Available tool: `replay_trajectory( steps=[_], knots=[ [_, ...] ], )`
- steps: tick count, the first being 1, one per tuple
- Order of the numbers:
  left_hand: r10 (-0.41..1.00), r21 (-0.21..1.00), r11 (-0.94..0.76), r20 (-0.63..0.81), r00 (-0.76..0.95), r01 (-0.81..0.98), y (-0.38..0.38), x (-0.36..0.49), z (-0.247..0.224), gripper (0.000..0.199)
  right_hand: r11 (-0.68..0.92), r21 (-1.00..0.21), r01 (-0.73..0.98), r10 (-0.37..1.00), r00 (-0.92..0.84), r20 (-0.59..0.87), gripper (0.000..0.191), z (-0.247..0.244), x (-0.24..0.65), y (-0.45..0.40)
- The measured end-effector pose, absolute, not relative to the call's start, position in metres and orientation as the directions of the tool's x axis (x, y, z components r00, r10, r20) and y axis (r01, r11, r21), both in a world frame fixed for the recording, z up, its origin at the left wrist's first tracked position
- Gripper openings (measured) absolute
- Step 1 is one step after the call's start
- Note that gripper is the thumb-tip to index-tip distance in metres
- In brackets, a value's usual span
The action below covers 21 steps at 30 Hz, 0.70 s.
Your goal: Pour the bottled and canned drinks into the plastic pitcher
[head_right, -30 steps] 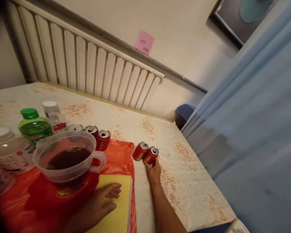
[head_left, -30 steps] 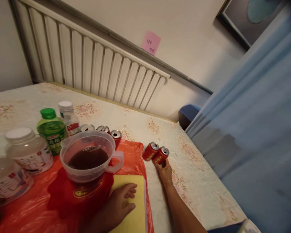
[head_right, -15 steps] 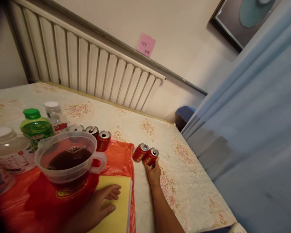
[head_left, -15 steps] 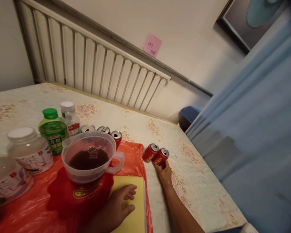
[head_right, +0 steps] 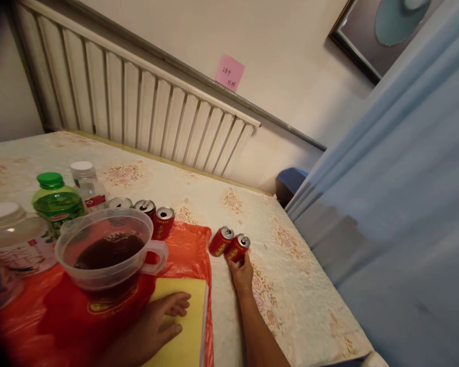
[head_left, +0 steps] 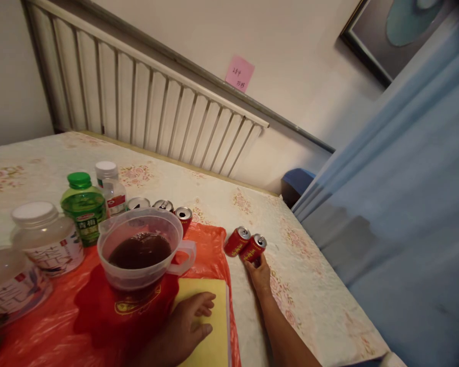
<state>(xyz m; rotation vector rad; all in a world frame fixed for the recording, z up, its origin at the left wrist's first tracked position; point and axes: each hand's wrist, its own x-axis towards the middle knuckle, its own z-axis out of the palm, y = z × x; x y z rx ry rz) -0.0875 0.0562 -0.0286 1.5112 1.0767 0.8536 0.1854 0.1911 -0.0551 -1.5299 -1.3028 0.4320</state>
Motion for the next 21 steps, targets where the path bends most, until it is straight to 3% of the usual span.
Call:
replay_trajectory(
  steps=[14, 18, 21],
  knots=[
    [0.934, 0.976, -0.057, -0.021, 0.356, 0.208, 0.056, -0.089, -0.027, 0.052, 0.115, -0.85, 0.514, 0.874, 0.354, 0.332, 0.051, -0.058, 0.187, 0.194],
    [0.933, 0.978, -0.053, -0.025, 0.359, 0.204, 0.057, -0.088, -0.026, 0.053, 0.099, -0.854, 0.51, 0.818, 0.447, 0.361, 0.058, -0.052, 0.185, 0.182],
    [0.934, 0.979, -0.047, -0.028, 0.356, 0.2, 0.058, -0.087, -0.024, 0.054, 0.072, -0.855, 0.514, 0.737, 0.55, 0.393, 0.051, -0.045, 0.177, 0.16]
  ],
)
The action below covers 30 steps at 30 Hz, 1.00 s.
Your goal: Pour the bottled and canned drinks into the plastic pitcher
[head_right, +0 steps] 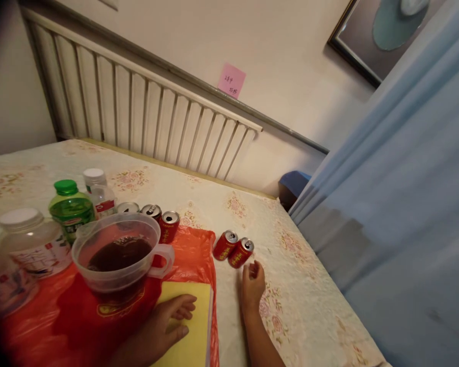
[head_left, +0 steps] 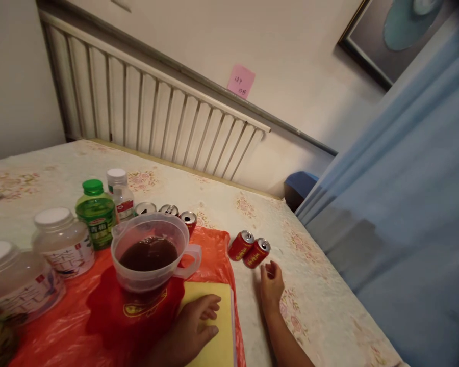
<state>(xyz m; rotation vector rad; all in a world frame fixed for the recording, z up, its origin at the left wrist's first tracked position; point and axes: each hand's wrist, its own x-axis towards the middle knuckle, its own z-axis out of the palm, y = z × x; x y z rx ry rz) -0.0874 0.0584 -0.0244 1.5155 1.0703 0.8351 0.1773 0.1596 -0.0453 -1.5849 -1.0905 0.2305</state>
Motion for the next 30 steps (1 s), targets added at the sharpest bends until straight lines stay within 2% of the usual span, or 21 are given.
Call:
replay_trajectory(
  steps=[3, 6, 8, 13, 16, 19, 25, 30],
  knots=[
    [0.936, 0.981, -0.029, -0.042, 0.35, 0.193, 0.057, -0.087, -0.022, 0.054, 0.111, -0.842, 0.528, 0.74, 0.521, 0.425, 0.036, -0.034, 0.157, 0.14],
    [0.935, 0.983, -0.016, -0.051, 0.352, 0.185, 0.055, -0.087, -0.019, 0.055, 0.268, -0.812, 0.518, 0.86, 0.251, 0.444, 0.026, -0.013, 0.121, 0.143],
    [0.934, 0.983, -0.015, -0.053, 0.355, 0.185, 0.054, -0.088, -0.017, 0.055, 0.349, -0.802, 0.485, 0.894, 0.084, 0.44, 0.026, 0.006, 0.091, 0.16],
    [0.936, 0.983, -0.022, -0.045, 0.35, 0.184, 0.052, -0.092, -0.014, 0.056, 0.494, -0.71, 0.502, 0.866, -0.208, 0.454, 0.065, 0.047, 0.017, 0.221],
    [0.935, 0.983, -0.04, -0.027, 0.354, 0.18, 0.051, -0.094, -0.016, 0.055, 0.55, -0.616, 0.564, 0.833, -0.317, 0.453, 0.076, 0.056, -0.018, 0.249],
    [0.935, 0.984, -0.052, -0.012, 0.354, 0.17, 0.051, -0.095, -0.021, 0.054, 0.566, -0.587, 0.579, 0.824, -0.369, 0.431, 0.076, 0.056, -0.04, 0.264],
    [0.934, 0.988, -0.07, 0.016, 0.356, 0.138, 0.049, -0.099, -0.018, 0.053, 0.51, -0.624, 0.592, 0.86, -0.347, 0.374, 0.057, 0.047, -0.053, 0.264],
    [0.937, 0.99, -0.074, 0.028, 0.349, 0.118, 0.044, -0.102, -0.012, 0.053, 0.458, -0.647, 0.61, 0.888, -0.275, 0.37, 0.06, 0.055, -0.037, 0.247]
  ],
)
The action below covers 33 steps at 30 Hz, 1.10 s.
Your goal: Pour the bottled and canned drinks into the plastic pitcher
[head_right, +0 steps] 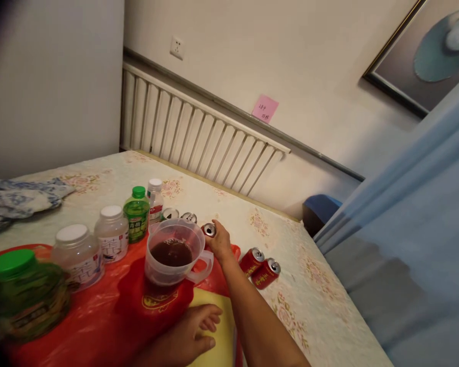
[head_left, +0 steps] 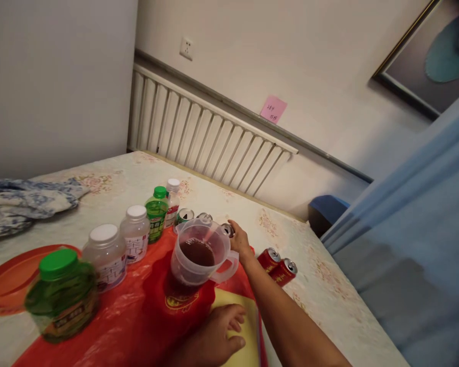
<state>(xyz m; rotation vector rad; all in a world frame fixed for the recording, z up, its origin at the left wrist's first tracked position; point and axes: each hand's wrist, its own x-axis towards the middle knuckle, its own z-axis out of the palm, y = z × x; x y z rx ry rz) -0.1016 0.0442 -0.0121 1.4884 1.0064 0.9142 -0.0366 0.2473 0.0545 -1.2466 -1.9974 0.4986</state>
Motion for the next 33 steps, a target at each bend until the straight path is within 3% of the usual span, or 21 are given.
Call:
replay_trajectory(
  steps=[6, 13, 19, 24, 33],
  knots=[
    [0.937, 0.995, -0.055, 0.023, 0.349, 0.082, 0.047, -0.099, -0.018, 0.054, 0.409, -0.652, 0.639, 0.905, -0.193, 0.379, 0.063, 0.082, 0.014, 0.207],
    [0.959, 0.998, 0.047, -0.031, 0.282, -0.051, 0.054, -0.09, -0.036, 0.079, 0.293, -0.777, 0.557, 0.952, -0.093, 0.292, 0.066, 0.09, 0.074, 0.148],
    [0.959, 0.996, 0.077, -0.061, 0.276, -0.05, 0.05, -0.093, -0.031, 0.094, 0.248, -0.829, 0.501, 0.967, -0.074, 0.244, 0.064, 0.087, 0.089, 0.095],
    [0.973, 0.992, -0.12, 0.11, 0.205, 0.037, 0.05, -0.1, -0.019, 0.085, 0.241, -0.829, 0.504, 0.97, -0.1, 0.222, 0.061, 0.084, 0.083, 0.068],
    [0.963, 0.986, -0.162, 0.147, 0.225, 0.049, 0.043, -0.106, 0.001, 0.075, 0.227, -0.843, 0.488, 0.974, -0.092, 0.209, 0.064, 0.074, 0.065, 0.055]
  ],
)
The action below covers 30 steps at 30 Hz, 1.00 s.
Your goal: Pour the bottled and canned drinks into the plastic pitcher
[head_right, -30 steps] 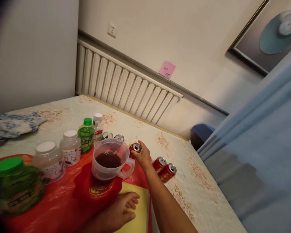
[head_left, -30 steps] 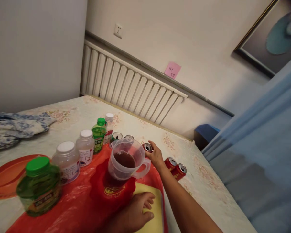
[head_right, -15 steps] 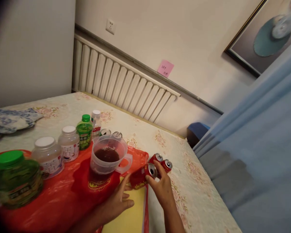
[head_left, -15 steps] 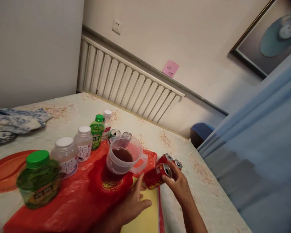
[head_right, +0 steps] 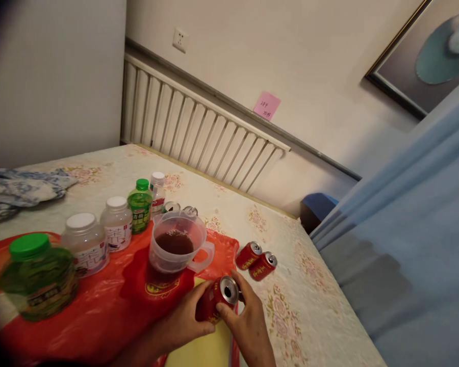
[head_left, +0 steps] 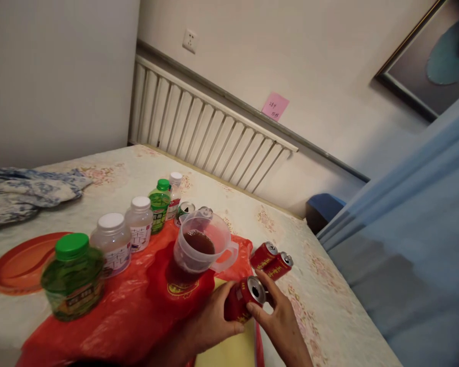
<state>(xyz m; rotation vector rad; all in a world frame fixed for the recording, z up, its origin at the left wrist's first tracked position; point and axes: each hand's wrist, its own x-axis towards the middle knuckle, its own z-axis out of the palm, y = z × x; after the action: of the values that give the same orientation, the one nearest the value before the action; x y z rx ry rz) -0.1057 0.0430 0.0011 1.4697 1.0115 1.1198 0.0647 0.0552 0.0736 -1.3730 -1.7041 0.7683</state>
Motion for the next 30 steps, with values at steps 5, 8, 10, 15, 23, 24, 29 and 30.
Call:
replay_trajectory(
  steps=[5, 8, 10, 15, 23, 24, 29, 30],
  knots=[
    [0.966, 0.989, -0.12, 0.097, 0.242, 0.083, 0.038, -0.113, 0.005, 0.072, 0.198, -0.906, 0.375, 0.978, -0.139, 0.156, 0.057, 0.078, 0.068, 0.062],
    [0.966, 0.989, -0.088, 0.055, 0.252, 0.123, 0.032, -0.12, 0.01, 0.076, 0.188, -0.947, 0.261, 0.98, -0.12, 0.162, 0.047, 0.082, 0.063, 0.078],
    [0.961, 0.991, -0.069, 0.035, 0.274, 0.117, 0.027, -0.124, 0.014, 0.076, 0.208, -0.962, 0.175, 0.973, -0.142, 0.185, 0.045, 0.081, 0.056, 0.092],
    [0.956, 0.996, -0.064, 0.042, 0.292, 0.067, 0.022, -0.134, 0.019, 0.074, 0.238, -0.97, 0.051, 0.932, -0.293, 0.213, 0.043, 0.074, 0.029, 0.124],
    [0.955, 0.995, -0.06, 0.035, 0.293, 0.077, 0.017, -0.147, 0.022, 0.072, 0.234, -0.972, 0.005, 0.843, -0.499, 0.201, 0.05, 0.066, -0.014, 0.137],
    [0.955, 0.995, -0.058, 0.033, 0.294, 0.078, 0.016, -0.149, 0.022, 0.073, 0.227, -0.974, 0.011, 0.843, -0.503, 0.19, 0.051, 0.066, -0.019, 0.137],
    [0.949, 0.996, -0.055, 0.028, 0.315, 0.076, 0.013, -0.155, 0.02, 0.076, 0.152, -0.985, -0.082, 0.887, -0.427, 0.173, 0.045, 0.072, -0.037, 0.133],
    [0.949, 0.996, -0.063, 0.04, 0.312, 0.066, 0.013, -0.156, 0.02, 0.077, 0.139, -0.984, -0.111, 0.896, -0.41, 0.173, 0.044, 0.073, -0.039, 0.133]
  ],
)
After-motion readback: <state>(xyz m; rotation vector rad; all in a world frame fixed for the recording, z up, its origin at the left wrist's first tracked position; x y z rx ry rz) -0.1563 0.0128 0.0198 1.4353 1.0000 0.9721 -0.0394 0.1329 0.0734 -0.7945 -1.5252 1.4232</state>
